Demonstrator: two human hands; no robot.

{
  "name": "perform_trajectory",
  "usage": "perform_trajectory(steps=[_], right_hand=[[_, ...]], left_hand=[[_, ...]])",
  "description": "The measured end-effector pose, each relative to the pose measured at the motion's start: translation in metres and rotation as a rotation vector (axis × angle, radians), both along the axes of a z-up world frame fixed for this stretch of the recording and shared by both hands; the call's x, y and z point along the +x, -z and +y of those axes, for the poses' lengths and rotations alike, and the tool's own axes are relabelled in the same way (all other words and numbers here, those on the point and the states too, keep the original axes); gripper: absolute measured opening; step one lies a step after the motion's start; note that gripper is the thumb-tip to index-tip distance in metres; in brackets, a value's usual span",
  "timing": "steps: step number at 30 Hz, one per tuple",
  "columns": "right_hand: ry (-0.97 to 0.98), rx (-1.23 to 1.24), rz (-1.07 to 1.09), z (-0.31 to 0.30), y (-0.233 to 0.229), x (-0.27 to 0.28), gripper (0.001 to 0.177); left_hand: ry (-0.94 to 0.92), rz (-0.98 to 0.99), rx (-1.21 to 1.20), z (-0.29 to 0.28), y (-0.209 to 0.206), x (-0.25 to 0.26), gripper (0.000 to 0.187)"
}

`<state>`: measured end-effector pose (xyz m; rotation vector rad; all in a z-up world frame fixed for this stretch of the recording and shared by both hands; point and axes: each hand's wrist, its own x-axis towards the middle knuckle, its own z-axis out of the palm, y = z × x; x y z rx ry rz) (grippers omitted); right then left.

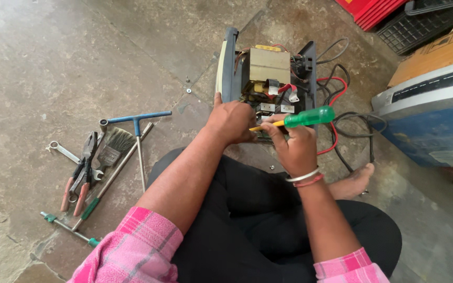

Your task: The person sits on the floor and uses a screwdriver to adjust and tighten connections on the internal circuit board of an open electronic device. They manipulate wires and components within the chassis while surrounded by various batteries and tools.

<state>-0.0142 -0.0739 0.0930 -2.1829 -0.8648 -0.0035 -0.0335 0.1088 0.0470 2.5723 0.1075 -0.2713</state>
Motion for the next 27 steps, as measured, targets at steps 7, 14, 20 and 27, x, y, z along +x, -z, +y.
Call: perform_trajectory(steps=[7,14,20,27], right_hand=[[-0.102,0.204,0.052,0.004,-0.008,0.003,0.017],[0.048,0.157,-0.068,0.011,-0.005,0.004,0.018],[-0.092,0.261,0.163,0.010,-0.006,0.000,0.013],[-0.058,0.255,0.093,0.010,-0.015,-0.003,0.014]], left_hand=[[-0.005,-0.056,-0.001,-0.005,0.015,0.004,0.017],[0.034,0.036,-0.011,-0.004,0.005,0.005,0.031],[0.107,0.027,-0.067,-0.008,0.024,0.010,0.025],[0.148,0.017,-0.043,-0.012,0.027,0.012,0.049]])
